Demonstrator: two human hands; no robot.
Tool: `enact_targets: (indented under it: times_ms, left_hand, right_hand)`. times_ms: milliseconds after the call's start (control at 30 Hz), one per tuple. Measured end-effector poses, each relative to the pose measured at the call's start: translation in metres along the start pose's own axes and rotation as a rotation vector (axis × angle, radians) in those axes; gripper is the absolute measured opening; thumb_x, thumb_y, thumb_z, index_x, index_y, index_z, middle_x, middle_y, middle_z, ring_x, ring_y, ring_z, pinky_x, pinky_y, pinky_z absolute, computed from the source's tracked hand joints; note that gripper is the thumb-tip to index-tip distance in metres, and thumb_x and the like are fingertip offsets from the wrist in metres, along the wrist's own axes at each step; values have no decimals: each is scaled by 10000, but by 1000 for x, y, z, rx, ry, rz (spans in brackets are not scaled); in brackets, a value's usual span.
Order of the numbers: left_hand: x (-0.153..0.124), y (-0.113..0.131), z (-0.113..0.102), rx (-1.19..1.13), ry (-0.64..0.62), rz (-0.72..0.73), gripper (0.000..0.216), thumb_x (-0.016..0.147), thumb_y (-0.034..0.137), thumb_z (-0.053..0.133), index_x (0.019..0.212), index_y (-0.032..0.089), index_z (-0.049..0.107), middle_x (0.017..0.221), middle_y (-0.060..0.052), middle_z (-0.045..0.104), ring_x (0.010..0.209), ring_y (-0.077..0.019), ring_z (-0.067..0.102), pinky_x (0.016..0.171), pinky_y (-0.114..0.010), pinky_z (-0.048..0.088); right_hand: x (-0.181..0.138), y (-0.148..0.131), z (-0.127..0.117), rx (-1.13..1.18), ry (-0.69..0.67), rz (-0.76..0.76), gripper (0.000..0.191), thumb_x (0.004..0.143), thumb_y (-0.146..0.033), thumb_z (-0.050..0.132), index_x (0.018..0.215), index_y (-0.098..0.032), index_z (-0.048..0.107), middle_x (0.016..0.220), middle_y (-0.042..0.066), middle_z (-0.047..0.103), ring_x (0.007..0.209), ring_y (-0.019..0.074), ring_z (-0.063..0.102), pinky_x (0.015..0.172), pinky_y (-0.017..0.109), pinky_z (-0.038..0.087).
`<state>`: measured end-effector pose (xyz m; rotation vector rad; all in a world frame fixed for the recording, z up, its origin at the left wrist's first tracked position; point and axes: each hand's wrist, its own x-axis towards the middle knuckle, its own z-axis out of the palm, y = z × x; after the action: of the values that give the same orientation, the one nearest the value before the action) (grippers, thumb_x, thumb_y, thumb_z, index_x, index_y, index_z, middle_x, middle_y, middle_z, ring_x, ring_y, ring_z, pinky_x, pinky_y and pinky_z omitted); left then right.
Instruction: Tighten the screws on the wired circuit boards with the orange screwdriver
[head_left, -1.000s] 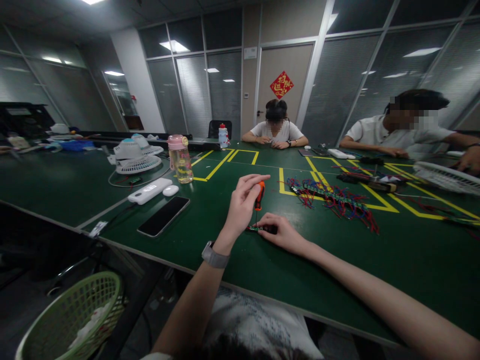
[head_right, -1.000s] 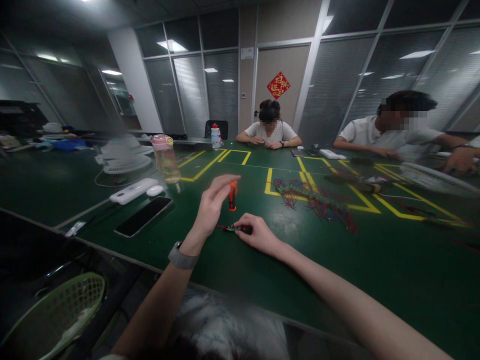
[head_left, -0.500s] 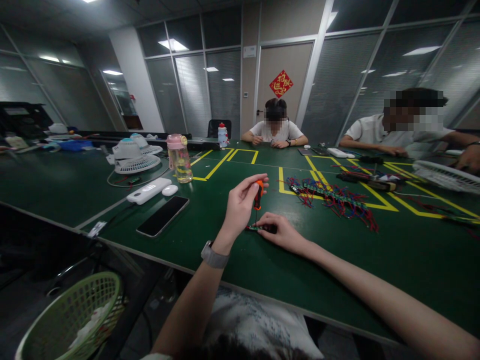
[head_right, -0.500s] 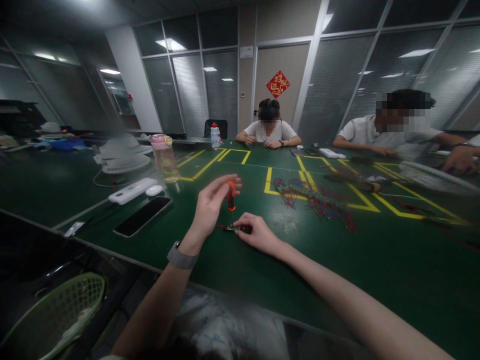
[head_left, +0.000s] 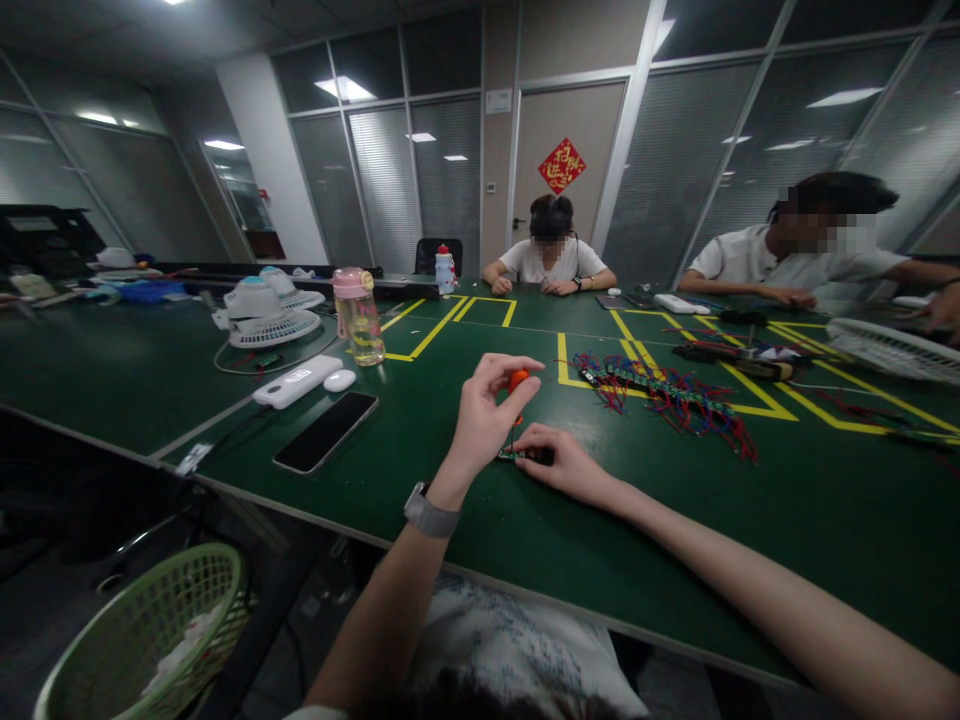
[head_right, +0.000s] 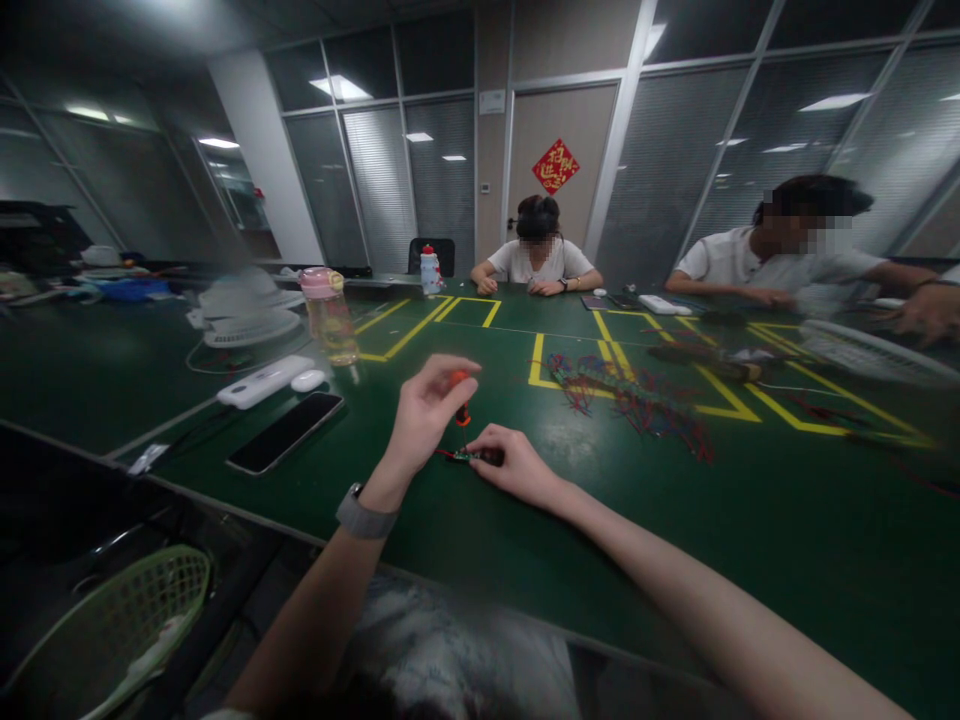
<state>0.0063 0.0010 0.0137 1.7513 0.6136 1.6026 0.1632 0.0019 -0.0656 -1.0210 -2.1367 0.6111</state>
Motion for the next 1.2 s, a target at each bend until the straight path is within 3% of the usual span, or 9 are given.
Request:
enact_targets:
  times_ms: [167, 267, 400, 533, 600, 767, 900, 1000, 1200]
  left_hand:
    - [1, 0, -2, -35, 5, 1, 235, 903, 273, 501, 1043, 217, 682, 1158, -78, 590, 1015, -177, 589, 833, -297, 512]
    - [1, 0, -1, -88, 19, -25, 224, 889, 286, 537, 1053, 202, 666, 1062, -70, 640, 894, -162, 626, 770, -291, 529]
    - [0, 0, -2, 114, 116, 50, 152, 848, 275, 608, 929, 201, 713, 983, -52, 609, 896, -146, 587, 790, -255, 493]
    - [0, -2, -2, -65, 2, -6, 285, 929, 245, 458, 1137, 217, 650, 1125, -71, 612, 975, -154, 602, 841, -281, 502]
    - [0, -2, -2, -137, -44, -36, 288, 910, 242, 499, 1164, 207, 629, 1073, -71, 642, 898, -147, 628, 788, -274, 521]
    - [0, -3, -2, 28, 18, 32, 164, 813, 227, 649, 963, 195, 708, 988, -52, 615, 894, -139, 602, 769, -237, 501]
    - [1, -4, -2, -97, -14, -16, 258, 900, 253, 515, 1108, 217, 664, 1158, -76, 605, 1000, -169, 611, 816, -279, 521]
    - [1, -4, -2, -170, 3, -47, 282, 887, 247, 540, 1148, 202, 635, 1080, -73, 663, 932, -163, 643, 801, -290, 536]
    - [1, -6, -4, 37, 77, 4, 228, 835, 247, 625, 1048, 207, 694, 1097, -72, 628, 968, -159, 606, 808, -251, 503]
  right_hand:
    - [0, -1, 0, 0, -6, 6, 191, 797, -174, 610, 947, -152, 725, 832, 50, 616, 705, 144, 565, 642, 272, 463]
    - [0, -2, -1, -6, -6, 8, 192, 796, -173, 610, 948, -158, 725, 831, 48, 617, 704, 144, 565, 643, 272, 463]
    - [0, -3, -1, 0, -7, 6, 196, 795, -172, 610, 951, -155, 726, 832, 53, 619, 710, 150, 569, 644, 274, 463]
    - [0, -4, -1, -4, -4, 10, 194, 797, -171, 607, 948, -149, 727, 831, 56, 616, 712, 152, 563, 642, 274, 458]
    - [0, -4, -1, -2, -10, 8, 199, 799, -166, 601, 953, -147, 725, 832, 55, 615, 713, 150, 562, 647, 273, 456]
    - [0, -4, -1, -1, -17, -6, 206, 808, -153, 575, 949, -145, 725, 823, 52, 611, 694, 140, 556, 632, 265, 448]
    - [0, -3, -1, 0, -9, -3, 201, 802, -156, 581, 944, -141, 722, 828, 58, 614, 700, 146, 561, 645, 275, 455]
    - [0, -2, -1, 5, -10, -7, 207, 800, -158, 583, 957, -145, 718, 826, 56, 612, 709, 151, 563, 657, 282, 462]
    - [1, -3, 0, 40, -2, 17, 182, 787, -167, 588, 935, -131, 687, 821, 56, 607, 700, 149, 554, 653, 283, 470]
